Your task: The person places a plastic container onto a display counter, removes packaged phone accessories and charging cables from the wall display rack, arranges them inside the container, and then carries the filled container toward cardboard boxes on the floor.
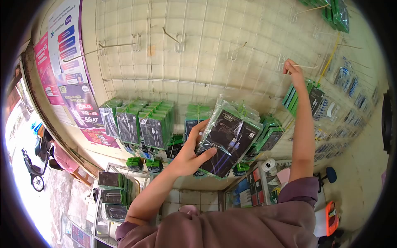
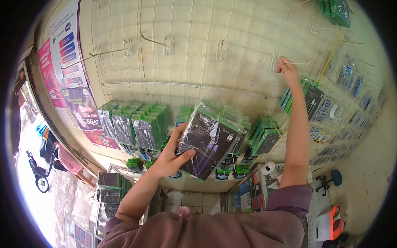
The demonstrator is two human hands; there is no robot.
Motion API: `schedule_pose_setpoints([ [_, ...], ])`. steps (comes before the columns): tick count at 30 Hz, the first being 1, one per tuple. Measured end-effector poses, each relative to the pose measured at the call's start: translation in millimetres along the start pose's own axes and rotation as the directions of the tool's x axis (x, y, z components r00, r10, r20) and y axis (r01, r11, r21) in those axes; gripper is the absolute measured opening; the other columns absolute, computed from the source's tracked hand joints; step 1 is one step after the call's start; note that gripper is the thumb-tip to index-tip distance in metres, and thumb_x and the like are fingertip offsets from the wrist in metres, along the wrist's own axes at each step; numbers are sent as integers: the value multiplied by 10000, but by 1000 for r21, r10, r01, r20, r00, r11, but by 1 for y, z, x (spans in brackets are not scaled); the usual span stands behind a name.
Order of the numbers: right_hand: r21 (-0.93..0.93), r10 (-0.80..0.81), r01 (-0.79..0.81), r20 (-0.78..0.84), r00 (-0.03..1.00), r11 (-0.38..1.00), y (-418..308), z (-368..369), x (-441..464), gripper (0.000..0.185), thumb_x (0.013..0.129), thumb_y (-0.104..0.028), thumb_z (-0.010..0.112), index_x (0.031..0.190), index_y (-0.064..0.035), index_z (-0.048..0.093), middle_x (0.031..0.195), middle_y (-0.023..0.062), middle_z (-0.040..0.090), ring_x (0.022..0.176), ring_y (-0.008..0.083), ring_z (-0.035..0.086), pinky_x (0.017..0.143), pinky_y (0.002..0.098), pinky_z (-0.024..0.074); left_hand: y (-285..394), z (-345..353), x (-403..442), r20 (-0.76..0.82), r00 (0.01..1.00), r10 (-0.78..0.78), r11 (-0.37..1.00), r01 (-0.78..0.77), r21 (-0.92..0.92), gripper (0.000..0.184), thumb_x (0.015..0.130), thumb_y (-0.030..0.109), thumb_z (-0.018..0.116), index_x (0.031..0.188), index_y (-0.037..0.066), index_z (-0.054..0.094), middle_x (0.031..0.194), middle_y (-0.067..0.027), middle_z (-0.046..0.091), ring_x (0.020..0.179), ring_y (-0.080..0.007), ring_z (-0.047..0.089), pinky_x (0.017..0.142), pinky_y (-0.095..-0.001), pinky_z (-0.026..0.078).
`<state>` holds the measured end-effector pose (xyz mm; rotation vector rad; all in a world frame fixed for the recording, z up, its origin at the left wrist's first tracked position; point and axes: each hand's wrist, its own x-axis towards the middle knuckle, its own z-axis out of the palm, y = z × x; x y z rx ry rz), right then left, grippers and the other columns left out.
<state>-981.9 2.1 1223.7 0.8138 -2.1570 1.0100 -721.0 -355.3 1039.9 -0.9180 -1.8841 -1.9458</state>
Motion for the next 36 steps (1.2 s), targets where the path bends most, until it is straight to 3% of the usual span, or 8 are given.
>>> schedule_pose_setpoints([
  [10,90,118,-128,105,987,988,17,13,-14,281,937,-294,503,837,-35,551,670,21,537,590,118,473,569,253,379,-3,-9,-24,-22,992,-128,981,123,-150,681,880,106,601,1422,-33,211,1348,-140,400,1243,-189,383,1048,-312,273],
  [13,202,267,-217,-268,926,955,-3,43,-54,623,864,-269,637,1365,-34,350,821,68,663,602,116,486,573,250,410,-6,-20,-41,-61,992,-109,989,102,-111,685,888,73,610,1436,12,204,1306,-136,432,1166,-187,448,1005,-323,344],
  [17,528,294,24,-510,808,849,-100,114,-150,467,866,-207,630,1272,-46,465,870,80,639,679,117,468,682,275,419,-10,-45,-81,-171,980,-100,986,74,-151,695,893,86,609,1440,10,187,1360,-139,404,1181,-182,440,1009,-324,338],
  [22,629,-12,-128,213,977,767,-234,282,-256,721,826,-189,658,1405,-8,268,1281,156,457,1189,227,423,964,389,376,-10,-72,-153,-437,877,-202,975,137,-175,707,881,118,629,1439,34,202,1300,-125,430,1153,-184,452,992,-325,349],
  [25,725,-86,-342,482,872,597,-264,364,-300,921,811,-120,674,1459,10,32,1347,172,399,1250,250,391,1045,412,324,-27,-90,-210,-685,717,-130,987,159,-21,698,877,126,634,1437,62,221,1300,-126,415,1171,-204,455,979,-327,379],
  [28,696,-238,-535,690,684,479,-282,432,-333,866,818,-101,675,1454,13,98,1339,161,399,1215,236,426,1028,376,352,-38,-97,-266,-929,329,-170,968,233,-95,681,886,125,625,1437,87,226,1279,-127,431,1151,-199,483,958,-321,401],
  [32,524,-283,-580,843,457,624,-293,534,-389,628,820,-216,709,1310,33,407,1241,189,496,1129,260,513,948,348,412,-86,-103,-351,-989,-80,-125,981,140,-135,660,894,143,609,1429,51,232,1290,-158,399,1193,-238,439,989,-336,372],
  [36,409,-264,-616,911,316,673,-321,625,-437,459,815,-331,709,1074,37,619,1083,200,583,1000,298,574,866,357,448,-121,-129,-414,-899,-438,-8,910,370,-189,690,918,237,560,1441,-16,188,1341,-212,305,1279,-304,312,1062,-369,269],
])
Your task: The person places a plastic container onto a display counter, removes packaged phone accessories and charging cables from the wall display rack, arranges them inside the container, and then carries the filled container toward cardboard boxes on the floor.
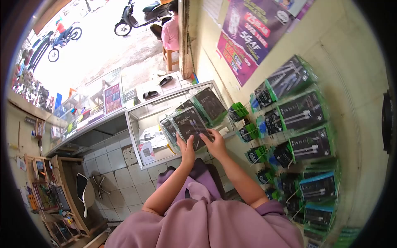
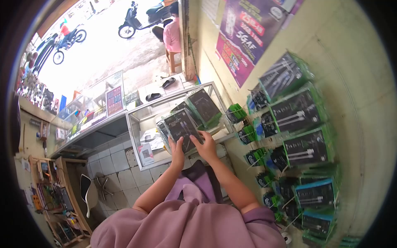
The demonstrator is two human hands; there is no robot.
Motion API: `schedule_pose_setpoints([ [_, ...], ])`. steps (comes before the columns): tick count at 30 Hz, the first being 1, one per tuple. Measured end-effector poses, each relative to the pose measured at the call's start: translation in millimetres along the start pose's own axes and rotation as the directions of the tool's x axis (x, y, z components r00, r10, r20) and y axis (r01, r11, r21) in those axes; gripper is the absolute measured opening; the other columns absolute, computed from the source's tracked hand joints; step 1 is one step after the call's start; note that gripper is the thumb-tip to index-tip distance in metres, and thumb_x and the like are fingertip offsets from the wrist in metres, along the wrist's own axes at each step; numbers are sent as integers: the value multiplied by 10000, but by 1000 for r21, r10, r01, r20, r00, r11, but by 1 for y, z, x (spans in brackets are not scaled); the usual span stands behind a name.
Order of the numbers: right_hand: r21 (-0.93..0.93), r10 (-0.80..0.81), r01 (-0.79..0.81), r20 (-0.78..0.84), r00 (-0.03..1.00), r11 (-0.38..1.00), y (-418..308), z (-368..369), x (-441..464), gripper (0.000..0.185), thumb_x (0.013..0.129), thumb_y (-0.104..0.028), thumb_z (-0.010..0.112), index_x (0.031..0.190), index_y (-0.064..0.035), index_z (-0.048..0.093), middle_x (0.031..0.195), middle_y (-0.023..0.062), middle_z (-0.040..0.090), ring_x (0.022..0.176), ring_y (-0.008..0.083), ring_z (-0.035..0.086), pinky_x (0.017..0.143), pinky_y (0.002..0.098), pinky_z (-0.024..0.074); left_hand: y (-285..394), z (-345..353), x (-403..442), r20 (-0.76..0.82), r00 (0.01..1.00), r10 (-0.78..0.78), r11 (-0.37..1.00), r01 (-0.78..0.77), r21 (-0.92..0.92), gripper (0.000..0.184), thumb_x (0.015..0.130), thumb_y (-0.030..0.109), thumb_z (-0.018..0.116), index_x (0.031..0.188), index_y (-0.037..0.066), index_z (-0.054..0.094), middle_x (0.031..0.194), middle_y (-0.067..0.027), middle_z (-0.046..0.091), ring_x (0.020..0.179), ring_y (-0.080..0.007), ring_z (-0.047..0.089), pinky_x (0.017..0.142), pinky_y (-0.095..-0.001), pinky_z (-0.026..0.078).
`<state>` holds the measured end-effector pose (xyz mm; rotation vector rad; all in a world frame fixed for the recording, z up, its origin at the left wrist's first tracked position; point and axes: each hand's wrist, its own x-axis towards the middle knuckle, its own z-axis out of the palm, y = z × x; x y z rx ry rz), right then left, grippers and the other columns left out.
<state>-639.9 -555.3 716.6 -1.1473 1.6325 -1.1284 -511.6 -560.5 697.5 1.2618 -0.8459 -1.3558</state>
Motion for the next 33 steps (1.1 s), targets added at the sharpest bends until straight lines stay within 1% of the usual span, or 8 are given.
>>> schedule_pose_setpoints([
  [3,-212,-154,124,-130,980,969,15,36,33,422,825,-264,716,1118,22,610,1012,123,594,954,209,591,835,327,465,-15,-8,33,-101,995,-1,993,13,115,727,928,272,535,1451,-47,143,1372,-232,232,1277,-342,300,1074,-370,253],
  [7,-81,-132,116,-244,961,990,38,64,46,477,795,-292,724,1155,-9,593,1064,165,579,992,306,572,879,372,450,-39,-7,62,-145,988,57,948,-8,317,713,937,302,519,1443,-51,163,1380,-240,235,1295,-369,271,1081,-387,234],
  [11,-115,-114,90,-233,966,989,46,60,39,519,782,-273,738,1216,-44,566,1123,157,555,1057,305,538,913,383,430,-60,-10,67,-135,981,138,822,-38,568,701,943,352,498,1444,-33,195,1439,-237,205,1325,-392,221,1098,-463,170],
  [15,-226,-130,85,-190,973,970,45,51,37,498,809,-239,722,1257,-96,560,1169,128,537,1128,259,497,928,380,424,-49,-2,57,-195,980,43,700,110,705,706,950,427,446,1470,26,186,1524,-208,97,1404,-398,61,1107,-535,51],
  [22,-83,-129,113,-213,968,990,13,38,44,450,842,-222,675,1245,-58,562,1095,157,566,1038,310,546,893,391,437,-18,12,55,-88,977,195,756,-92,648,731,952,454,429,1476,24,155,1547,-203,6,1425,-392,-35,1105,-551,4],
  [28,-219,-175,133,-184,967,967,28,40,55,451,854,-236,664,1249,-46,555,1063,168,580,990,314,573,854,383,451,-20,14,68,-153,987,-57,724,146,674,736,959,461,408,1475,8,143,1545,-209,23,1424,-400,-8,1109,-547,76],
  [30,-211,-154,117,-166,974,970,25,41,56,459,856,-232,669,1257,-42,551,1085,158,582,1011,290,574,853,366,457,-34,7,70,-67,978,199,873,-146,466,691,969,453,390,1484,53,160,1544,-214,18,1418,-416,22,1106,-549,104],
  [33,-192,-124,91,-168,978,977,18,41,58,456,852,-233,675,1247,-39,554,1091,159,583,1009,294,577,847,370,459,-38,-3,70,4,989,146,827,-125,548,652,978,432,383,1494,103,159,1542,-219,2,1412,-423,62,1110,-537,107],
])
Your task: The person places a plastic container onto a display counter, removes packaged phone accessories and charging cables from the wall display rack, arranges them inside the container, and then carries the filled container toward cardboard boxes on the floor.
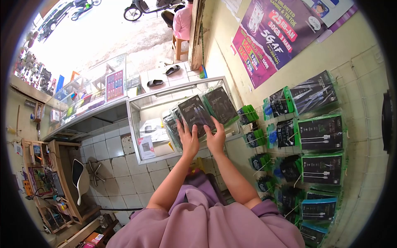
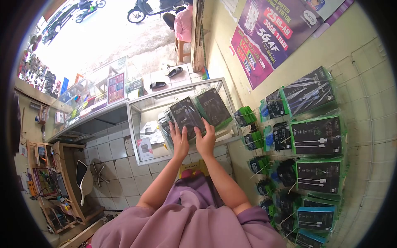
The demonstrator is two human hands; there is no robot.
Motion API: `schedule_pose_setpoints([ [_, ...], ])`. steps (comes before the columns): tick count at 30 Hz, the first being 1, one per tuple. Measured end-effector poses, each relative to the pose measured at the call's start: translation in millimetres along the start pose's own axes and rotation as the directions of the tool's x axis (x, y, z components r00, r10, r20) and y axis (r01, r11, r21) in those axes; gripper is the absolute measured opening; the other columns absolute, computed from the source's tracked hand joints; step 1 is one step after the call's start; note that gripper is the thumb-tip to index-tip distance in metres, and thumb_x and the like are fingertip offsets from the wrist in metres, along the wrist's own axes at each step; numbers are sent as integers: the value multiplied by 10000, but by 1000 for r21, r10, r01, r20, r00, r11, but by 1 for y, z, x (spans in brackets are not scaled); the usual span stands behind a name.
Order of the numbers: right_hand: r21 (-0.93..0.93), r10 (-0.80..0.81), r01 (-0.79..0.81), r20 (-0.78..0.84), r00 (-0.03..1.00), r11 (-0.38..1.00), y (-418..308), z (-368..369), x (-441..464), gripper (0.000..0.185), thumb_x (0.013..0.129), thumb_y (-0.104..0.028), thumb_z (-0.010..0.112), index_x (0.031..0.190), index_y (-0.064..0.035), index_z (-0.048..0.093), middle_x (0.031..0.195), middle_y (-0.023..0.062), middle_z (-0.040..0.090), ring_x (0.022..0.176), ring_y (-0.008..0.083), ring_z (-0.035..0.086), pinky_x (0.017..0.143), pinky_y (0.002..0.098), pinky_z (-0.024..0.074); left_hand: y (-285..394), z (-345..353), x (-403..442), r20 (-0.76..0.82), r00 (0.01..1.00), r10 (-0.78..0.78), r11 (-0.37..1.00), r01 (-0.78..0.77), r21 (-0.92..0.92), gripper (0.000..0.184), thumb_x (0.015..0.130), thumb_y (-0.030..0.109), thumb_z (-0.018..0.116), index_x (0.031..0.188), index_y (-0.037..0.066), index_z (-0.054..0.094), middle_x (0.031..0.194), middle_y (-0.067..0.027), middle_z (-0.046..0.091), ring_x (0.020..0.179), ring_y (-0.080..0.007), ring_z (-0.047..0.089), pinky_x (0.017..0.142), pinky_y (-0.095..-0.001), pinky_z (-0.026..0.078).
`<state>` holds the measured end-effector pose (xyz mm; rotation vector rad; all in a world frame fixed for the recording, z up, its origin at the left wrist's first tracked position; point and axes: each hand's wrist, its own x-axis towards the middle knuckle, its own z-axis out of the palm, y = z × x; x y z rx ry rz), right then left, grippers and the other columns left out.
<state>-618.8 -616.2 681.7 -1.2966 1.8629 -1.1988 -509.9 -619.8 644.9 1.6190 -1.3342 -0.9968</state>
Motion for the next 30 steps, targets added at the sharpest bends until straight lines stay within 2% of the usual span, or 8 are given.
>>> schedule_pose_setpoints([
  [5,26,-116,119,-84,990,993,0,1,2,413,834,-220,684,1197,-56,574,1085,149,566,1010,304,556,857,399,443,0,-5,-3,7,998,-63,989,61,137,682,960,448,422,1500,132,149,1540,-225,14,1408,-427,78,1105,-540,111],
  [7,-343,-336,297,-58,940,891,-4,0,-3,375,827,-212,681,1162,-74,583,1089,120,546,1025,283,524,860,394,426,-5,-3,-4,-25,998,-52,984,55,169,695,953,458,434,1502,145,147,1540,-225,17,1409,-427,76,1101,-546,109],
  [10,-494,-350,298,-14,937,817,-8,-1,-5,350,822,-213,676,1135,-80,593,1103,103,525,1034,273,497,856,374,412,-9,-4,-4,6,995,-103,972,100,214,738,929,489,470,1502,151,152,1538,-228,24,1412,-424,59,1099,-554,106],
  [13,-356,-481,399,-180,858,845,-25,-32,18,285,843,-170,657,1103,-63,606,1042,96,555,951,242,535,852,358,429,-12,-22,0,-70,991,-111,985,119,123,804,889,550,516,1491,126,193,1530,-227,48,1421,-377,64,1110,-523,119],
  [18,103,-27,49,-203,979,994,65,-91,108,311,925,-270,565,1111,-23,593,1015,93,604,950,201,568,860,340,429,-118,-61,24,56,845,-532,709,481,-516,892,835,619,550,1487,127,191,1526,-164,144,1420,-296,96,1121,-468,132],
  [20,190,279,-304,148,949,934,107,-98,136,465,961,-389,491,1195,6,567,1152,104,601,986,188,583,891,322,437,-134,-63,22,112,830,-547,688,522,-505,916,811,657,543,1494,171,173,1536,-135,135,1423,-289,90,1097,-548,136],
  [23,131,344,-419,380,859,899,147,-86,149,749,894,-679,357,1363,-107,475,1360,127,488,1268,230,422,1032,437,302,-122,-58,22,220,771,-597,595,610,-523,915,807,666,539,1494,177,183,1531,-127,171,1417,-280,129,1094,-542,169],
  [30,299,550,-668,393,737,682,110,-73,129,1005,795,-807,346,1355,23,442,1397,133,450,1304,243,380,1095,354,229,-138,-35,33,80,811,-580,711,552,-436,977,774,722,527,1427,28,309,1451,-170,307,1326,-281,290,1104,-401,188],
])
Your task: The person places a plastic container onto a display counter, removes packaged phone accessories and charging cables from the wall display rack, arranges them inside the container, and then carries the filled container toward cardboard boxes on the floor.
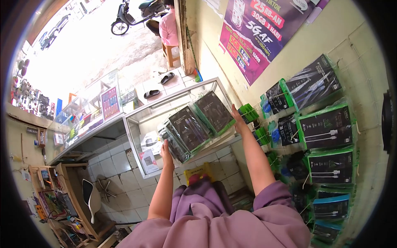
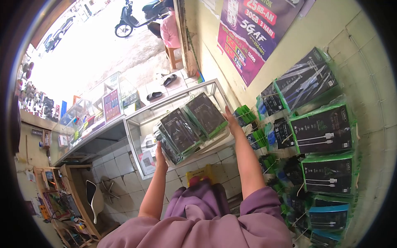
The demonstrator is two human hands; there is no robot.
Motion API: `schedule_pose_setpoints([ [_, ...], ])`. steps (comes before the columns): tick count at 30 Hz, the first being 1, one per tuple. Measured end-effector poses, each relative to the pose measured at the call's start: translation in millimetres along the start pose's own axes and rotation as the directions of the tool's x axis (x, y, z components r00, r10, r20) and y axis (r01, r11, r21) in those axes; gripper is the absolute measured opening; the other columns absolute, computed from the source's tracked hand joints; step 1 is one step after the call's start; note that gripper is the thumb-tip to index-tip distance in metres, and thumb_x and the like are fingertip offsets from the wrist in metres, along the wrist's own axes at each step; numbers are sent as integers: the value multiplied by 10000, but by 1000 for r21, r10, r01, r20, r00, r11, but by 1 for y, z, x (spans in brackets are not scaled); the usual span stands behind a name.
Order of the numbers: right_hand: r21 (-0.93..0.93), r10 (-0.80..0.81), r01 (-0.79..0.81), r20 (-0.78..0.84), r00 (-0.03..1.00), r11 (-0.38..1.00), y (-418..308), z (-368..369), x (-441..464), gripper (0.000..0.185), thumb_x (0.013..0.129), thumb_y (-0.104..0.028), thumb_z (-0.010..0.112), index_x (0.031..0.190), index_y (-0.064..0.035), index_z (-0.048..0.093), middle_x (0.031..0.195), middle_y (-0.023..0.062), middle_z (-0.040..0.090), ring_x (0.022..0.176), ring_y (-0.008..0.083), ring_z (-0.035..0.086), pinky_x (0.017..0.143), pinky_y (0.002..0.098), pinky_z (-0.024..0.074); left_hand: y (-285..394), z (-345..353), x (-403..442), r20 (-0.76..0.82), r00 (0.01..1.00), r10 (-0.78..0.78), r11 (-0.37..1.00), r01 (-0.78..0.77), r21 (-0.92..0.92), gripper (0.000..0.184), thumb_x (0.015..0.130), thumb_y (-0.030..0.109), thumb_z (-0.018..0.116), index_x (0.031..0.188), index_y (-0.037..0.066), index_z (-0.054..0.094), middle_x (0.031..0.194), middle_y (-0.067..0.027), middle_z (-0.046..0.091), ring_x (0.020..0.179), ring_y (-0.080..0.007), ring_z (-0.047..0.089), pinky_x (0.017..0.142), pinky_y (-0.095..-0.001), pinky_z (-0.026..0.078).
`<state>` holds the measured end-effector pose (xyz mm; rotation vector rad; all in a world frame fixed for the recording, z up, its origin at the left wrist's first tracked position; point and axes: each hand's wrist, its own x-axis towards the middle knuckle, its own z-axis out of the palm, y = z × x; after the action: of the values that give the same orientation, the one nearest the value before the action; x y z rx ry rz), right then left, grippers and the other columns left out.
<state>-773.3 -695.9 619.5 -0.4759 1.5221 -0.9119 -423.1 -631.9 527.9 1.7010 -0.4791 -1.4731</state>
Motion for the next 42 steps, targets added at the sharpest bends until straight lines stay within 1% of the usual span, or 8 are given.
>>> schedule_pose_setpoints([
  [4,72,-86,77,123,989,994,3,5,-16,975,780,-796,415,1321,11,495,1347,125,501,1262,233,430,1070,334,266,0,-1,7,25,999,38,997,-37,-74,977,761,724,553,1393,8,347,1402,-176,363,1297,-270,332,1096,-403,204],
  [8,-102,-78,60,-184,980,993,51,-9,11,892,775,-744,514,1263,2,565,1218,121,594,1146,202,528,1000,261,336,4,-8,13,21,998,66,995,-64,-77,928,737,667,650,1316,-16,408,1334,-168,440,1280,-240,353,1085,-396,230],
  [16,-131,-97,97,8,995,987,67,-9,15,900,796,-732,493,1339,-15,485,1371,176,473,1290,265,413,1063,329,272,-5,-26,28,145,989,29,993,-12,-120,934,739,556,730,1314,-72,346,1270,-173,474,1197,-240,439,1041,-377,327],
  [19,-535,-149,124,-4,989,836,66,-3,14,797,844,-727,375,1382,-141,435,1339,178,498,1286,377,408,1066,498,253,-5,-27,29,170,985,-11,991,33,-127,1066,701,569,753,1366,-101,259,1343,-220,393,1237,-279,413,1047,-388,324],
  [24,-698,-394,465,276,877,544,78,8,19,911,810,-792,294,1398,-103,386,1341,181,479,1194,424,477,1067,487,265,-20,-42,43,100,995,-20,999,24,-39,1169,647,622,759,1393,-99,219,1375,-238,338,1268,-299,372,1050,-420,316],
  [26,-493,-122,117,22,992,862,85,14,23,1006,754,-819,386,1401,-48,372,1370,230,419,1196,441,462,1073,449,274,-17,-52,39,47,998,-41,998,38,59,1157,647,625,757,1400,-75,226,1369,-230,348,1271,-297,368,1050,-424,318],
  [34,-473,-114,9,-195,974,881,101,33,-25,1130,643,-899,400,1356,-24,449,1329,369,372,1302,472,290,1078,456,259,-11,-75,24,186,983,7,1000,-7,0,928,735,527,745,1340,-45,335,1280,-188,442,1119,-248,503,877,-388,473],
  [42,-353,-17,-135,-396,918,926,158,7,-109,1144,624,-916,384,1364,-46,446,1328,345,401,1293,452,332,1086,469,238,-8,-66,-14,157,982,-100,964,57,261,893,762,559,694,1334,-40,361,1409,-225,241,1103,-294,517,861,-419,505],
])
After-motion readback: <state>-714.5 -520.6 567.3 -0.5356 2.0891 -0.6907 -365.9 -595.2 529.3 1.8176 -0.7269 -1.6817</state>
